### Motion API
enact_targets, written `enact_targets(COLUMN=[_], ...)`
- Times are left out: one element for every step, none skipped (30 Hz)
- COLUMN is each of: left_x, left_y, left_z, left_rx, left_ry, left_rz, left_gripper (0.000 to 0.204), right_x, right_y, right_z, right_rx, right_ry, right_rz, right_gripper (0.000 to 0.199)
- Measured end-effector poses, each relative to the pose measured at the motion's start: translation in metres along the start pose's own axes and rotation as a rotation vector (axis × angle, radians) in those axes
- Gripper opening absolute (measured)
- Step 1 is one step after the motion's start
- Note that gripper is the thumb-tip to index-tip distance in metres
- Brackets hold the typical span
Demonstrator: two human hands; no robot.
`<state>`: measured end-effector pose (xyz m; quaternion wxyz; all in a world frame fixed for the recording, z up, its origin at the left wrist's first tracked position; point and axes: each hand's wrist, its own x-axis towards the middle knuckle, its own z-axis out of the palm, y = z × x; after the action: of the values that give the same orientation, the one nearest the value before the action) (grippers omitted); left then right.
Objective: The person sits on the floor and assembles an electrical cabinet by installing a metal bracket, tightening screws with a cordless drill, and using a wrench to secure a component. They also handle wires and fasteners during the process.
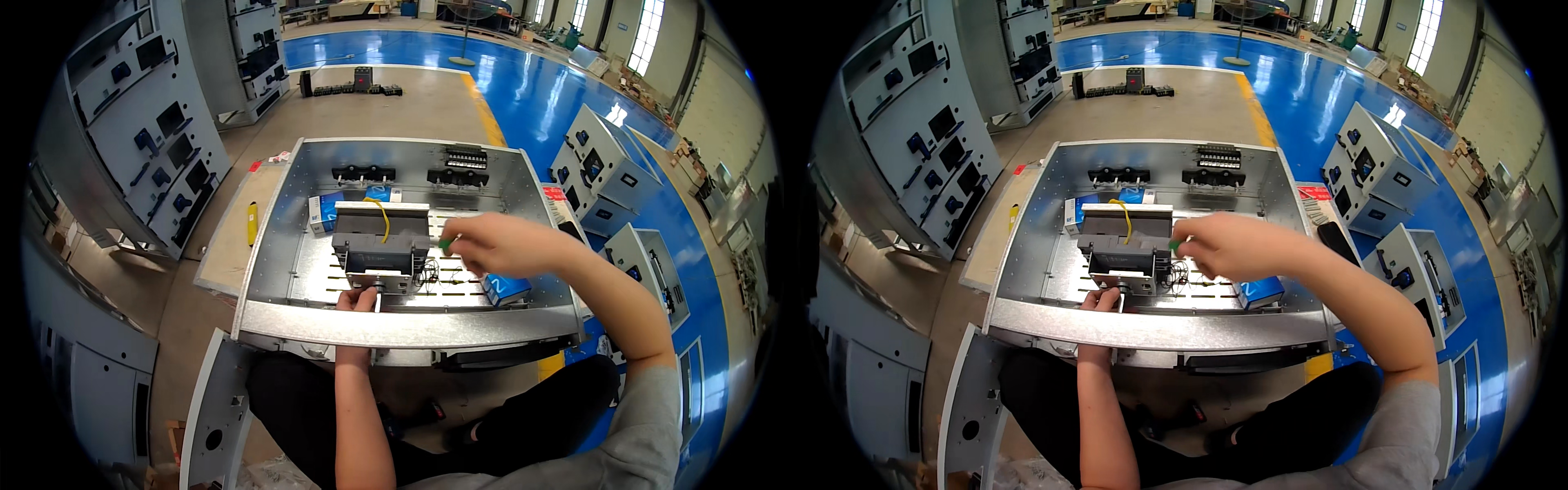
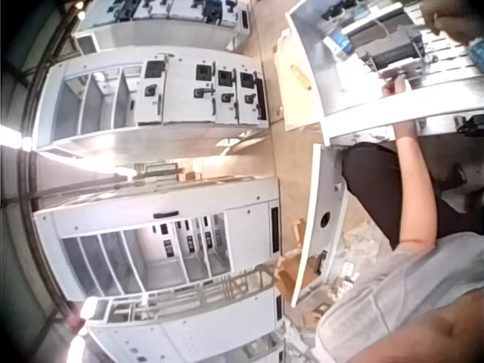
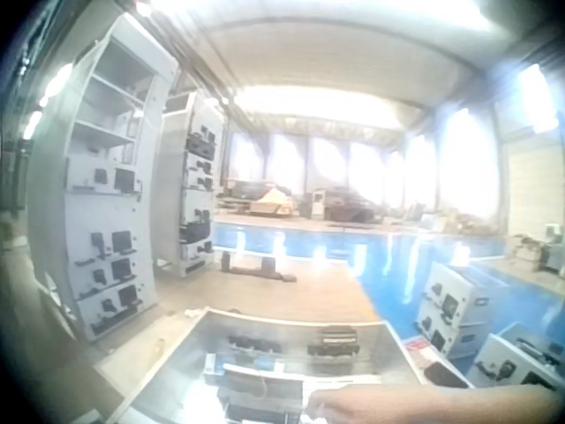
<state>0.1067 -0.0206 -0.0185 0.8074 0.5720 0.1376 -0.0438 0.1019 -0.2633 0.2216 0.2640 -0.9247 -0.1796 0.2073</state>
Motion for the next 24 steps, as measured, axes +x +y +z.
enact_targets(left_x=[0.002, -0.014, -0.01, -0.002, 0.0, -0.006, -0.006, -0.01, -0.012, -0.015, -0.016, -0.016, -0.014, -0.012, -0.011, -0.011, -0.01, -0.009, -0.011, -0.015, -0.018, -0.014, -0.013, -0.012], left_y=[-0.002, 0.014, 0.009, -0.004, -0.002, 0.0, 0.001, 0.008, 0.012, 0.017, 0.02, 0.022, 0.02, 0.018, 0.015, 0.011, 0.008, 0.007, 0.007, 0.011, 0.013, 0.009, 0.007, 0.005], left_z=[-0.001, 0.016, 0.008, -0.003, 0.0, 0.003, 0.003, 0.003, 0.005, 0.006, 0.007, 0.006, 0.006, 0.006, 0.007, 0.01, 0.01, 0.008, 0.006, 0.006, 0.006, 0.004, 0.004, 0.004], left_rx=[0.0, -0.014, 0.045, 0.104, 0.158, 0.063, 0.099, 0.07, 0.025, -0.012, -0.045, -0.077, -0.115, -0.157, -0.202, -0.247, -0.285, -0.326, -0.306, -0.282, -0.258, -0.271, -0.284, -0.296], left_ry=[-0.008, 0.024, 0.069, 0.112, 0.144, 0.106, 0.074, 0.028, -0.015, -0.055, -0.063, -0.071, -0.075, -0.081, -0.087, -0.087, -0.085, -0.116, -0.127, -0.141, -0.156, -0.173, -0.16, -0.147], left_rz=[-0.019, -0.007, 0.062, 0.13, 0.188, 0.12, 0.067, 0.027, -0.026, -0.081, -0.105, -0.129, -0.127, -0.126, -0.126, -0.105, -0.083, -0.076, -0.056, -0.038, -0.022, -0.002, -0.005, -0.009], left_gripper=[0.036, 0.042, 0.043, 0.044, 0.045, 0.047, 0.051, 0.055, 0.062, 0.069, 0.067, 0.065, 0.069, 0.073, 0.077, 0.08, 0.083, 0.093, 0.094, 0.094, 0.095, 0.096, 0.096, 0.096], right_x=[0.014, 0.026, 0.039, 0.05, 0.056, 0.058, 0.06, 0.062, 0.061, 0.063, 0.065, 0.067, 0.07, 0.072, 0.074, 0.076, 0.077, 0.078, 0.078, 0.077, 0.076, 0.076, 0.075, 0.075], right_y=[0.003, 0.015, 0.019, 0.025, 0.031, 0.034, 0.037, 0.036, 0.033, 0.035, 0.033, 0.032, 0.03, 0.026, 0.023, 0.023, 0.023, 0.023, 0.022, 0.022, 0.021, 0.02, 0.019, 0.018], right_z=[0.007, 0.018, 0.03, 0.042, 0.052, 0.059, 0.063, 0.066, 0.066, 0.071, 0.076, 0.079, 0.08, 0.08, 0.081, 0.083, 0.084, 0.084, 0.085, 0.085, 0.083, 0.082, 0.08, 0.079], right_rx=[-0.131, -0.096, -0.06, 0.009, 0.075, 0.119, 0.009, -0.043, -0.107, -0.156, -0.218, -0.28, -0.339, -0.402, -0.465, -0.52, -0.529, -0.539, -0.548, -0.545, -0.542, -0.539, -0.512, -0.486], right_ry=[-0.048, -0.024, -0.002, 0.009, 0.021, 0.03, 0.068, 0.074, 0.078, 0.076, 0.07, 0.064, 0.068, 0.068, 0.068, 0.093, 0.083, 0.074, 0.064, 0.076, 0.089, 0.101, 0.097, 0.092], right_rz=[-0.072, -0.082, -0.127, -0.181, -0.219, -0.158, -0.154, -0.156, -0.146, -0.129, -0.116, -0.103, -0.102, -0.105, -0.108, -0.141, -0.135, -0.128, -0.121, -0.13, -0.139, -0.147, -0.154, -0.161], right_gripper=[0.026, 0.023, 0.02, 0.024, 0.029, 0.038, 0.042, 0.043, 0.045, 0.044, 0.042, 0.041, 0.04, 0.038, 0.036, 0.032, 0.032, 0.031, 0.03, 0.03, 0.029, 0.029, 0.028, 0.027])
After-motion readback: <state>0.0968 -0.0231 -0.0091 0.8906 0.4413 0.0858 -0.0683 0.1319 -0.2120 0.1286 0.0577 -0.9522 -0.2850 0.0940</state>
